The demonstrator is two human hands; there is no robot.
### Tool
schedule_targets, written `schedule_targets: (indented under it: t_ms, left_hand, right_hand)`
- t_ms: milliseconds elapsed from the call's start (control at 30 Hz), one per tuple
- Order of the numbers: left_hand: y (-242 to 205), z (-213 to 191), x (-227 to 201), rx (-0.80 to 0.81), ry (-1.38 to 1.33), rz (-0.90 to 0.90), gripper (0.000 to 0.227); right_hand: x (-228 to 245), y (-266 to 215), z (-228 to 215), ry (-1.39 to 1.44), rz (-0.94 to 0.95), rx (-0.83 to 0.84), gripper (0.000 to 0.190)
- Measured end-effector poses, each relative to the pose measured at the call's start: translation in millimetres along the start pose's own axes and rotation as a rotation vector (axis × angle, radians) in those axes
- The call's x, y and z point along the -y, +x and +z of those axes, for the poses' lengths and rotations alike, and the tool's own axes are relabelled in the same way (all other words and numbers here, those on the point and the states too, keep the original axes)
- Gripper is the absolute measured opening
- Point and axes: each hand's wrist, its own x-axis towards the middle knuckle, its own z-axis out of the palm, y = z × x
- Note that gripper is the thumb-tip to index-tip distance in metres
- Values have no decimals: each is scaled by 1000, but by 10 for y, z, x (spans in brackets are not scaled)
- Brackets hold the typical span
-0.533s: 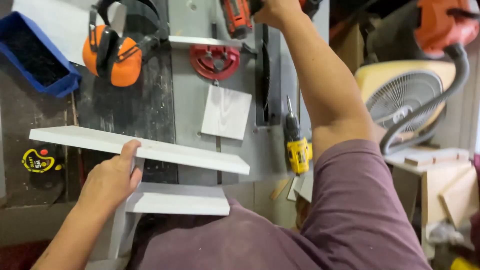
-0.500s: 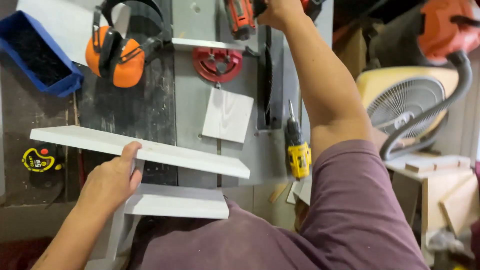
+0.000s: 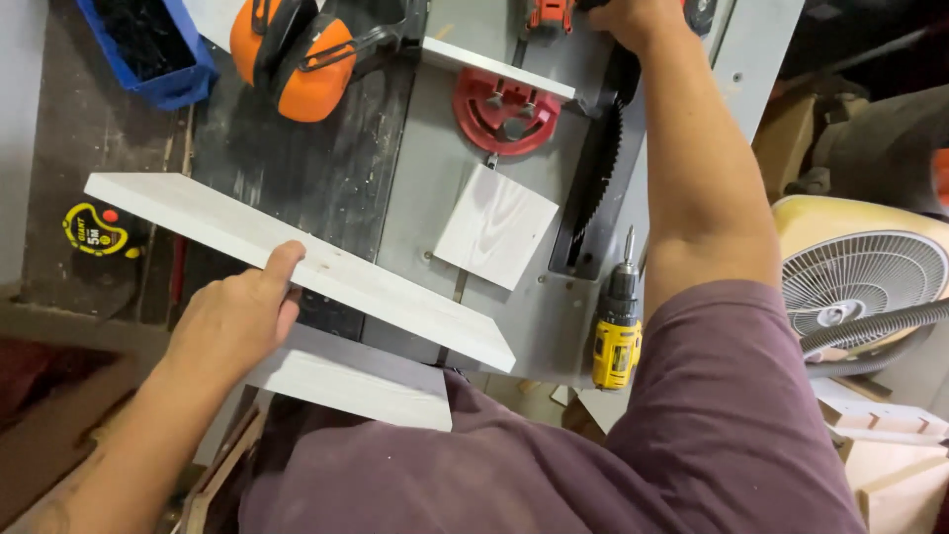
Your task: Assembling a white wooden shelf frame by aligning boards and fastening them with a power drill.
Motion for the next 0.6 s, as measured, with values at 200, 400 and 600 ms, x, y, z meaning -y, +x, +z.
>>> schedule_targets:
  t_ms: [200,400,600]
  left_hand:
    - [64,-116,-39,78,-65,-13,49]
    - [89,-161,-63,82,-39,1,49]
    - [116,-223,-95,102,3,-75,52]
  right_hand:
    - [947,-758,-245,-377,-288,-345,79]
    - [1988,-2245,-179,-278,191,478,165]
    - [1929,-2423,-356,-350,89,387,161]
